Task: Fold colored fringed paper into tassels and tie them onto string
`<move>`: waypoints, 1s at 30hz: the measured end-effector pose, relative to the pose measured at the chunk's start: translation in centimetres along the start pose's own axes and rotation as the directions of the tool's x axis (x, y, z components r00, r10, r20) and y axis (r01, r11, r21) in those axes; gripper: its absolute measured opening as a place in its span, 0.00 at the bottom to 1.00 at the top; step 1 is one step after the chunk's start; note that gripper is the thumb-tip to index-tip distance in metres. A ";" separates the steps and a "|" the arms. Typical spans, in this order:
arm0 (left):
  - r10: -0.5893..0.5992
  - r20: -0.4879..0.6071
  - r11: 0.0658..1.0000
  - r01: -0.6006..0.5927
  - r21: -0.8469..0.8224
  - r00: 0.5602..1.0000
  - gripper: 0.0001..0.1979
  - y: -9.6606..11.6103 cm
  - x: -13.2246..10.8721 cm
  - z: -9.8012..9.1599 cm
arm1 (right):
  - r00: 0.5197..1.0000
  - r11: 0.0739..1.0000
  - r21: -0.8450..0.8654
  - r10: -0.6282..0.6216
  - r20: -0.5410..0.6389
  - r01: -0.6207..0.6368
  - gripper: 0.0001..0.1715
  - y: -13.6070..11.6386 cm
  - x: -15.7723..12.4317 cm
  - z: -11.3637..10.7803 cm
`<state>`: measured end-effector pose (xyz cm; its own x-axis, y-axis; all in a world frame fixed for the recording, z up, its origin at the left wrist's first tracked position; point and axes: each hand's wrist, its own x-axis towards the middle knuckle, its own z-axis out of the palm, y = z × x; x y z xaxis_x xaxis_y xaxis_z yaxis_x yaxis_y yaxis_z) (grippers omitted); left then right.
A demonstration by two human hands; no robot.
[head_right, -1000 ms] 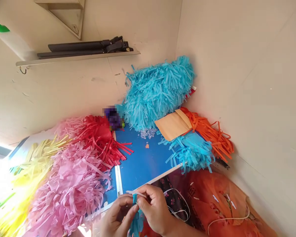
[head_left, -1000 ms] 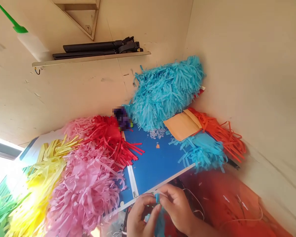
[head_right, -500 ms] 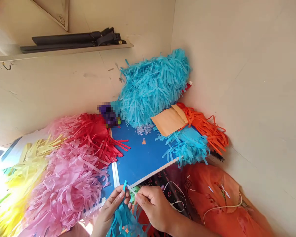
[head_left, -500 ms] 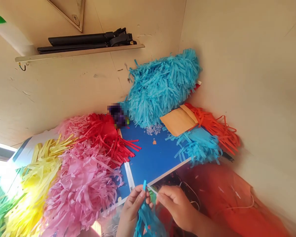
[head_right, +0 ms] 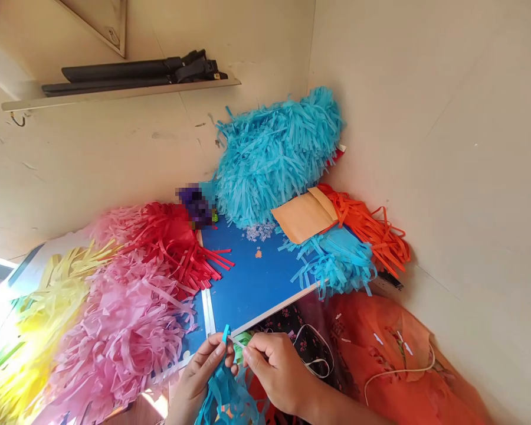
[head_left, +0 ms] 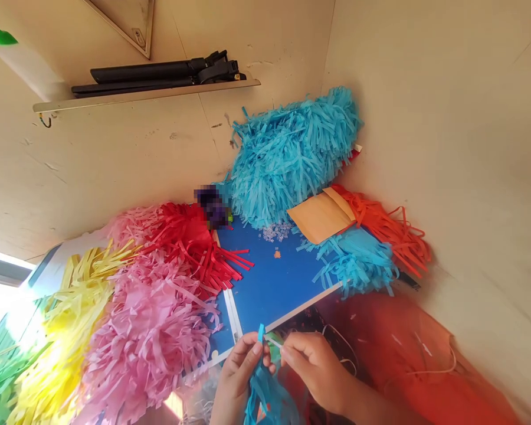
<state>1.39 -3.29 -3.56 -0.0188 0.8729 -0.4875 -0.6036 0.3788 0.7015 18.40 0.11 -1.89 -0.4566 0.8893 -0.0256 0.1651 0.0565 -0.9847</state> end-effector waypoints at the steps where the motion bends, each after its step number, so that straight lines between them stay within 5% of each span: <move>1: 0.004 0.007 1.000 -0.004 0.008 1.000 0.17 0.1 -0.1 0.1 | 1.000 1.000 0.012 -0.001 0.006 0.001 0.21 -0.1 0.0 0.0; 6: 0.055 0.056 0.990 -0.061 0.126 0.997 0.17 0.5 -0.8 1.2 | 0.997 0.995 0.098 -0.037 0.066 0.030 0.21 -0.9 -0.1 0.0; 10: 0.179 -0.017 0.950 -0.168 0.263 0.984 0.17 0.3 -1.2 1.6 | 0.997 0.993 -0.119 0.017 0.074 -0.008 0.23 -1.0 0.0 -0.4; 14: 0.300 0.121 0.717 -0.308 0.625 0.946 0.14 -0.5 -1.4 0.9 | 0.983 0.977 -0.207 0.083 0.163 -0.048 0.13 -1.1 0.0 -0.9; 17: 0.365 0.162 0.543 -0.351 0.763 0.917 0.07 -1.1 -1.4 0.5 | 0.990 0.966 -0.251 0.090 0.108 -0.061 0.09 -0.9 -0.2 -0.9; 22: 0.357 0.267 0.465 -0.418 0.781 0.895 0.10 -1.2 -1.3 1.5 | 0.988 0.943 -0.313 -0.138 -0.066 0.111 0.13 -0.2 -0.8 -0.9; 24: 0.363 0.295 0.446 -0.443 0.778 0.884 0.09 -1.1 -1.4 2.3 | 0.967 0.958 -0.238 -0.202 -0.158 0.161 0.15 0.0 -0.8 -1.1; 27: 0.355 0.335 0.371 -0.461 0.807 0.873 0.11 -0.8 -1.6 3.2 | 0.959 0.986 0.059 -0.136 -0.247 0.155 0.18 -0.1 -0.4 -3.1; 30: 0.360 0.412 0.189 -0.498 0.846 0.837 0.10 0.8 -2.0 3.2 | 0.955 0.916 0.383 -0.002 -0.296 0.120 0.20 -1.8 -1.1 -9.4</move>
<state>3.52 -3.77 -0.35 0.0957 0.9937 0.0584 0.5700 -0.1029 0.8152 26.78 3.31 1.52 -0.1778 0.9837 0.0282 -0.2388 -0.0153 -0.9709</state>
